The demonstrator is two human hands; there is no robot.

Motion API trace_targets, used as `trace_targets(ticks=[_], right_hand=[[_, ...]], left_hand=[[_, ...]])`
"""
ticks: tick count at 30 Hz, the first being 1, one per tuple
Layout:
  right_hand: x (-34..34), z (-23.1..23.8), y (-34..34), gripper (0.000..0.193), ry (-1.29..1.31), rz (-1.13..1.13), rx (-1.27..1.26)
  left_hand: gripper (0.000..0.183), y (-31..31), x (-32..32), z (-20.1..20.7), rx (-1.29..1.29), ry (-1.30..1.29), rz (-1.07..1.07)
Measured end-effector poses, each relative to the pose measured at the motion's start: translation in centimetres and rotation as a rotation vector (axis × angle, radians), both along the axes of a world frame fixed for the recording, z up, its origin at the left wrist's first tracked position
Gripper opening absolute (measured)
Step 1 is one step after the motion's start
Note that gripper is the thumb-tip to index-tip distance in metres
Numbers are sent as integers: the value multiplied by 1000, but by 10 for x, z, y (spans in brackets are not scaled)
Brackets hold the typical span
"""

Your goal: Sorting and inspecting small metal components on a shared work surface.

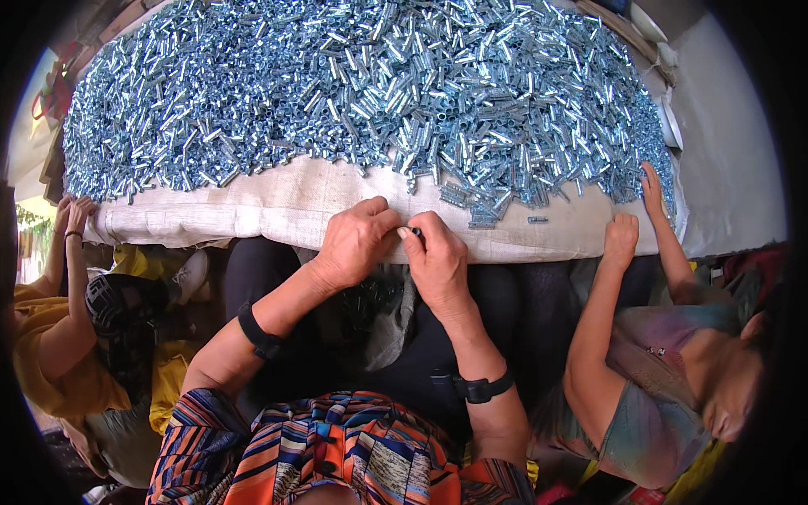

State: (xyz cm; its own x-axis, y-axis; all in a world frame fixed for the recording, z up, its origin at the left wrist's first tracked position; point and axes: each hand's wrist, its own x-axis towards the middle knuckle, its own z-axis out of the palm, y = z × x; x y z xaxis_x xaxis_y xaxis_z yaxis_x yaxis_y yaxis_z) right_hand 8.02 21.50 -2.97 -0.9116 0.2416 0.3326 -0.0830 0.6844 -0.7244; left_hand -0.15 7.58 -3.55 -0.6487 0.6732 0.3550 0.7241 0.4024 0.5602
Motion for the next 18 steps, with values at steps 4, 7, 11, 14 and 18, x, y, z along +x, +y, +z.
trace_targets(ticks=[4,7,11,14,18], right_hand=[[-9,-6,-5,13,61,9,136],[-16,-3,-3,15,50,-2,122],[-14,7,8,20,-187,-18,-142],[-11,17,15,18,-243,197,-274],[-49,19,28,19,-74,3,-158]], left_hand=[[10,-7,-3,-1,81,-26,68],[10,-22,-21,2,101,-62,212],[12,-22,-43,1,12,-30,291],[18,-18,-53,0,-58,-18,317],[30,-10,-61,3,-144,2,369]])
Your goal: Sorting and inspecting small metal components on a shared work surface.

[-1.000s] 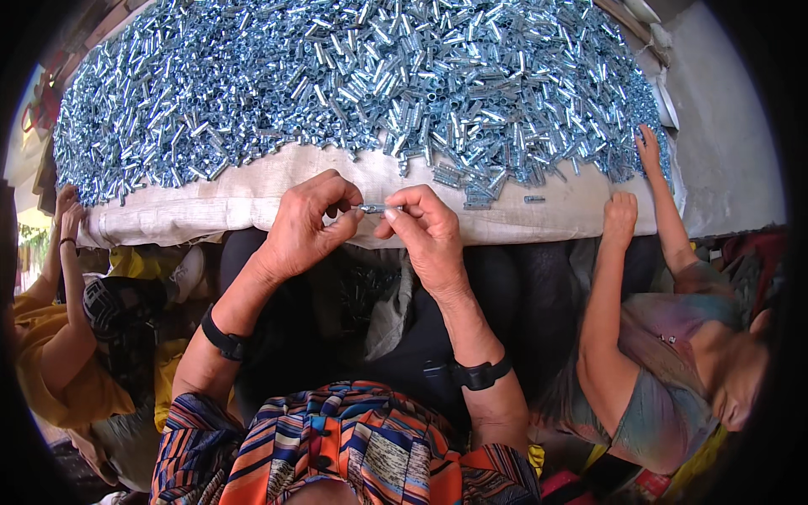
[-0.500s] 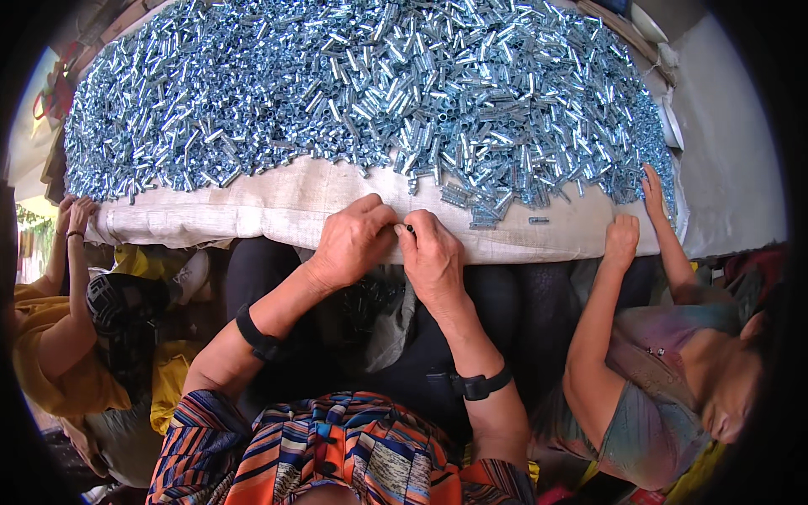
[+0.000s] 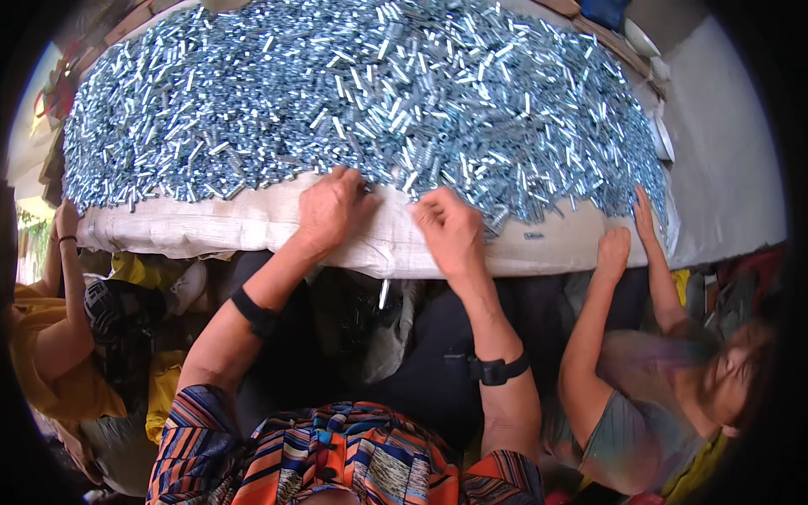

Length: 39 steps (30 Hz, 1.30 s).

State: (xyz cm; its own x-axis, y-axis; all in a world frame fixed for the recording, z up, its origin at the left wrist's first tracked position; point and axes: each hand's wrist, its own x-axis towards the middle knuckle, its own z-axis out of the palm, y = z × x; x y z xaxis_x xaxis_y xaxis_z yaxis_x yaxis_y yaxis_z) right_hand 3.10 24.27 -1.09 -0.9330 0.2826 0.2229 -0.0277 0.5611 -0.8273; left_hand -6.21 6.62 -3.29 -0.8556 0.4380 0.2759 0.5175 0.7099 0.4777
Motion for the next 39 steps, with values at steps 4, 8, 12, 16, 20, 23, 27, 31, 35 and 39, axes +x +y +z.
trace_targets(ticks=[4,8,12,16,20,23,27,31,35,39], right_hand=[[-49,-8,8,20,73,-64,353],[-68,-8,37,37,-116,-113,799],[-73,-16,72,36,-207,-71,827],[-70,-16,35,36,-349,6,849],[-48,-37,51,38,-88,76,770],[-32,-44,78,39,-103,-126,685],[-29,-30,16,28,-52,-102,308],[9,4,-21,8,-11,-33,-575],[37,8,-23,8,-11,-38,-730],[50,4,-28,8,-18,46,-851]], left_hand=[[14,0,-6,-39,103,58,65],[9,36,-4,-52,188,109,128],[8,43,-4,-34,337,-5,23],[8,16,-2,-32,411,-75,140],[9,20,3,-26,570,-141,63],[15,39,12,-19,663,-238,16],[17,-22,22,-20,677,-372,-11],[14,-40,39,12,961,-987,-156],[13,-19,55,16,967,-1100,-268],[14,-16,67,17,996,-1113,-305]])
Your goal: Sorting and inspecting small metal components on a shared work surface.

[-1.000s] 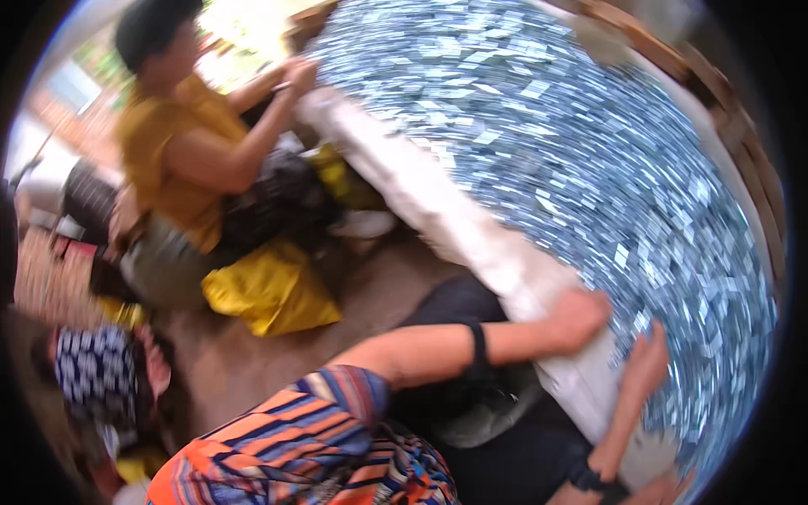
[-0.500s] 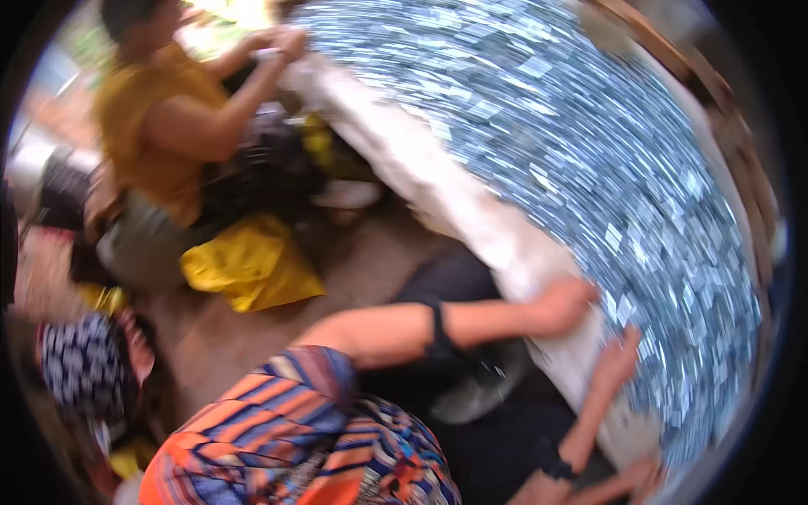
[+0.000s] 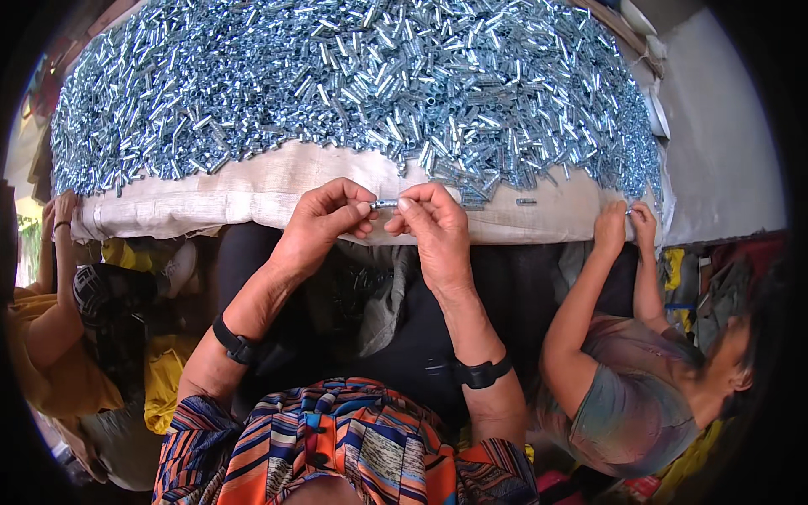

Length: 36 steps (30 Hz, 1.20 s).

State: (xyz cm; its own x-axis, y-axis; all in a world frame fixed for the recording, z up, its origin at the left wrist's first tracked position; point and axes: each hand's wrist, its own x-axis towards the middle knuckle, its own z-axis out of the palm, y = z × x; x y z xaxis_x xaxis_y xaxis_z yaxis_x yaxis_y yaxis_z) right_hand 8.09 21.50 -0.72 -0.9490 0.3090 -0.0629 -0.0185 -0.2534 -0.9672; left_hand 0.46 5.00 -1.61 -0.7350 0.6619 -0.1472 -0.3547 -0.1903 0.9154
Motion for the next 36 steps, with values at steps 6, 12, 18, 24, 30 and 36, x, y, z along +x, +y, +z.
trace_targets(ticks=[6,12,18,24,30,36], right_hand=[[7,-9,6,7,34,79,-169],[9,-13,3,5,36,32,-119],[0,-26,5,7,58,-49,192],[-14,-23,-3,14,151,-53,1048],[-18,-17,5,17,44,-21,950],[-14,-5,7,20,2,133,727]], left_hand=[[13,1,3,-2,37,-16,-1],[11,7,4,-5,-120,236,11],[6,24,0,-20,-363,687,138],[8,24,-3,-18,-646,1044,191],[15,-1,-36,-26,-672,1019,342],[21,6,-61,-27,-851,1140,360]])
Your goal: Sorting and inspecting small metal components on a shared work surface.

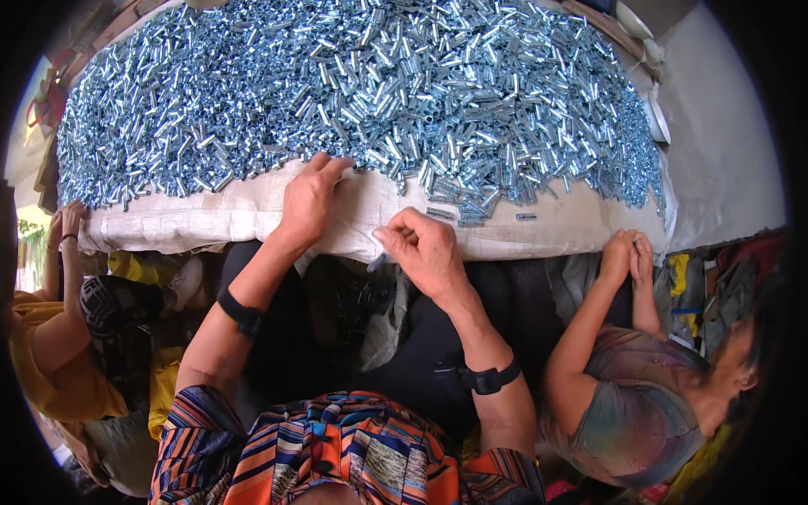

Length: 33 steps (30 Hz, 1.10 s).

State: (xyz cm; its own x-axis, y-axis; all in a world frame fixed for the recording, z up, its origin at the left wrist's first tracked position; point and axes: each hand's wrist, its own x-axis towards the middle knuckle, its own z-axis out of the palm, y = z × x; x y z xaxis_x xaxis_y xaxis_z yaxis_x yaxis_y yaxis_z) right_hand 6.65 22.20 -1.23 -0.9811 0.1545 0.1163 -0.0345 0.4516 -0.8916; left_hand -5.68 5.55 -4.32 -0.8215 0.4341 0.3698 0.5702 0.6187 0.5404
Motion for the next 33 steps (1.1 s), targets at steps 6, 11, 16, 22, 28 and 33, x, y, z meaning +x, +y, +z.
trace_targets(ticks=[6,11,16,22,28,33], right_hand=[[-54,3,9,16,195,-143,426],[-86,-3,3,18,162,-152,745],[-83,-10,5,16,207,-196,753],[-42,13,-4,10,-69,-120,-97],[-7,15,-6,5,-36,-72,-437],[6,12,-3,4,-40,-52,-470]], left_hand=[[14,11,-5,-6,-97,39,-10],[13,14,-11,-10,-78,46,29],[15,12,-9,-2,57,-73,35],[11,-15,0,15,675,-736,-214],[15,-15,31,28,847,-1005,-316],[13,-10,49,35,823,-1024,-347]])
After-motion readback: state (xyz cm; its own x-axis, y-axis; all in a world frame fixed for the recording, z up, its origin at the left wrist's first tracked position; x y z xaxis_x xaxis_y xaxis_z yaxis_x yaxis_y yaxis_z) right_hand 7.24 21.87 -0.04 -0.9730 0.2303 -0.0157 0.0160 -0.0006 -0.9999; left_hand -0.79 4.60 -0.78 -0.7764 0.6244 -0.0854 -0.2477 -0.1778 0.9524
